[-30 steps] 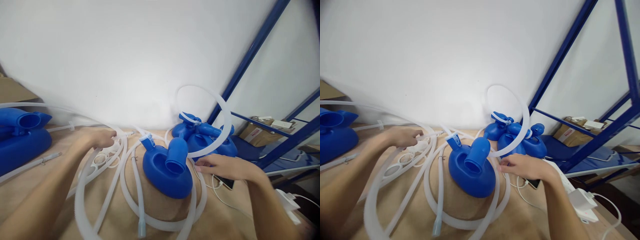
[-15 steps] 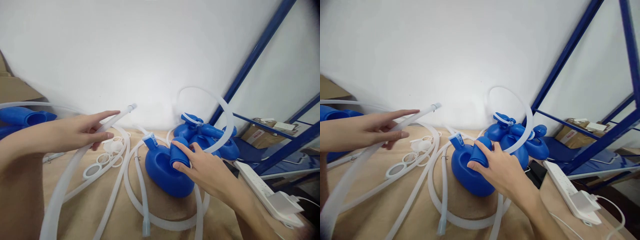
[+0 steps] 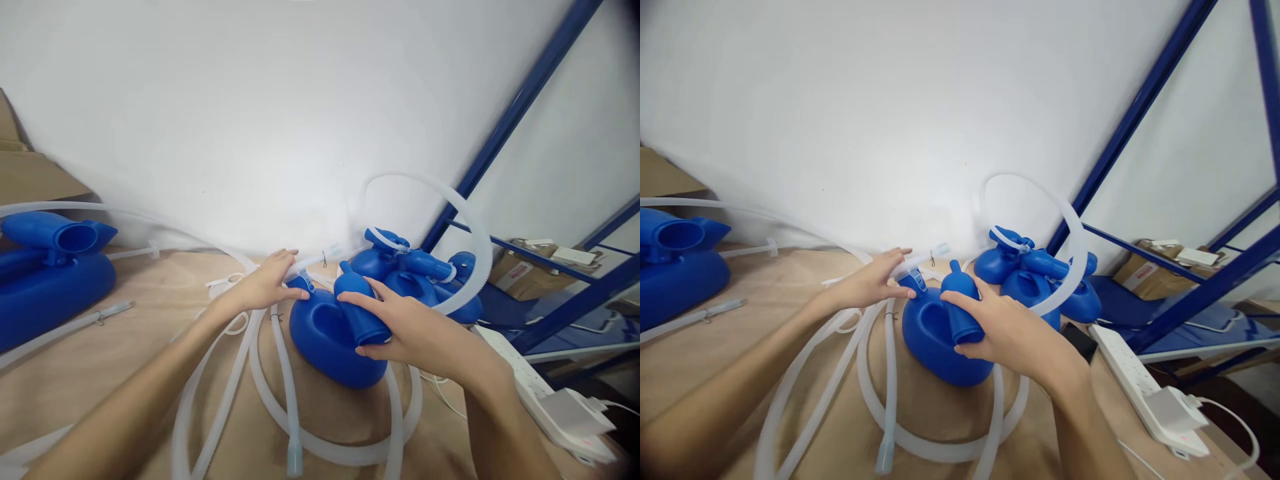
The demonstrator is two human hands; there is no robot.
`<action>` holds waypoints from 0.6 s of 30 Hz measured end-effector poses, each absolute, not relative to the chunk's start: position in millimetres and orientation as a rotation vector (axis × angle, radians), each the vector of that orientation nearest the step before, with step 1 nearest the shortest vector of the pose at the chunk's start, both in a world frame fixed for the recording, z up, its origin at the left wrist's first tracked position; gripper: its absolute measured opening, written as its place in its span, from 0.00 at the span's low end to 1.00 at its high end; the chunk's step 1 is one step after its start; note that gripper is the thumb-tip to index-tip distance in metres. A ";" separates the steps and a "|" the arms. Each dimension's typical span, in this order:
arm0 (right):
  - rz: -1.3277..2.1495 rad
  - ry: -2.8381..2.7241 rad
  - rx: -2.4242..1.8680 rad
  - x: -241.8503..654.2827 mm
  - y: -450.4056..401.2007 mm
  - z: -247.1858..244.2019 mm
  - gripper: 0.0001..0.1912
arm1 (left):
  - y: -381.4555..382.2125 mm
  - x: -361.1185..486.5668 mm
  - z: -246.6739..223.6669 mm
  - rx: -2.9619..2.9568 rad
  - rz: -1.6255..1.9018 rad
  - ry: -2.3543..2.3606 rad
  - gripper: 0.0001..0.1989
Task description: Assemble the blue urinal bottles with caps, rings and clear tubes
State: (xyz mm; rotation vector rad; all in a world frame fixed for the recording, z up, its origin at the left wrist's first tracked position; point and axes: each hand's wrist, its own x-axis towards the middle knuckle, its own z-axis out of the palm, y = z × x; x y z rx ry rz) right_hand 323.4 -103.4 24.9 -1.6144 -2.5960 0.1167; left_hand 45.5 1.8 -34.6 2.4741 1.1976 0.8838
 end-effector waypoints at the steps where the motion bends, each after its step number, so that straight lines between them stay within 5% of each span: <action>1: 0.136 -2.615 -1.598 324.2 -103.6 27.2 0.42 | 5.0 48.9 -41.9 2.514 0.875 1.185 0.24; 4: 0.134 -2.642 -1.551 325.3 -104.8 32.1 0.40 | 8.4 53.1 -53.6 2.554 0.888 1.251 0.17; 12: 0.193 -2.691 -1.447 329.7 -135.7 46.4 0.42 | 1.8 57.7 -57.4 2.581 0.917 1.401 0.17; 18: 0.012 -2.609 -1.055 360.1 -128.7 66.5 0.31 | -14.9 45.9 -11.1 2.461 1.021 1.220 0.24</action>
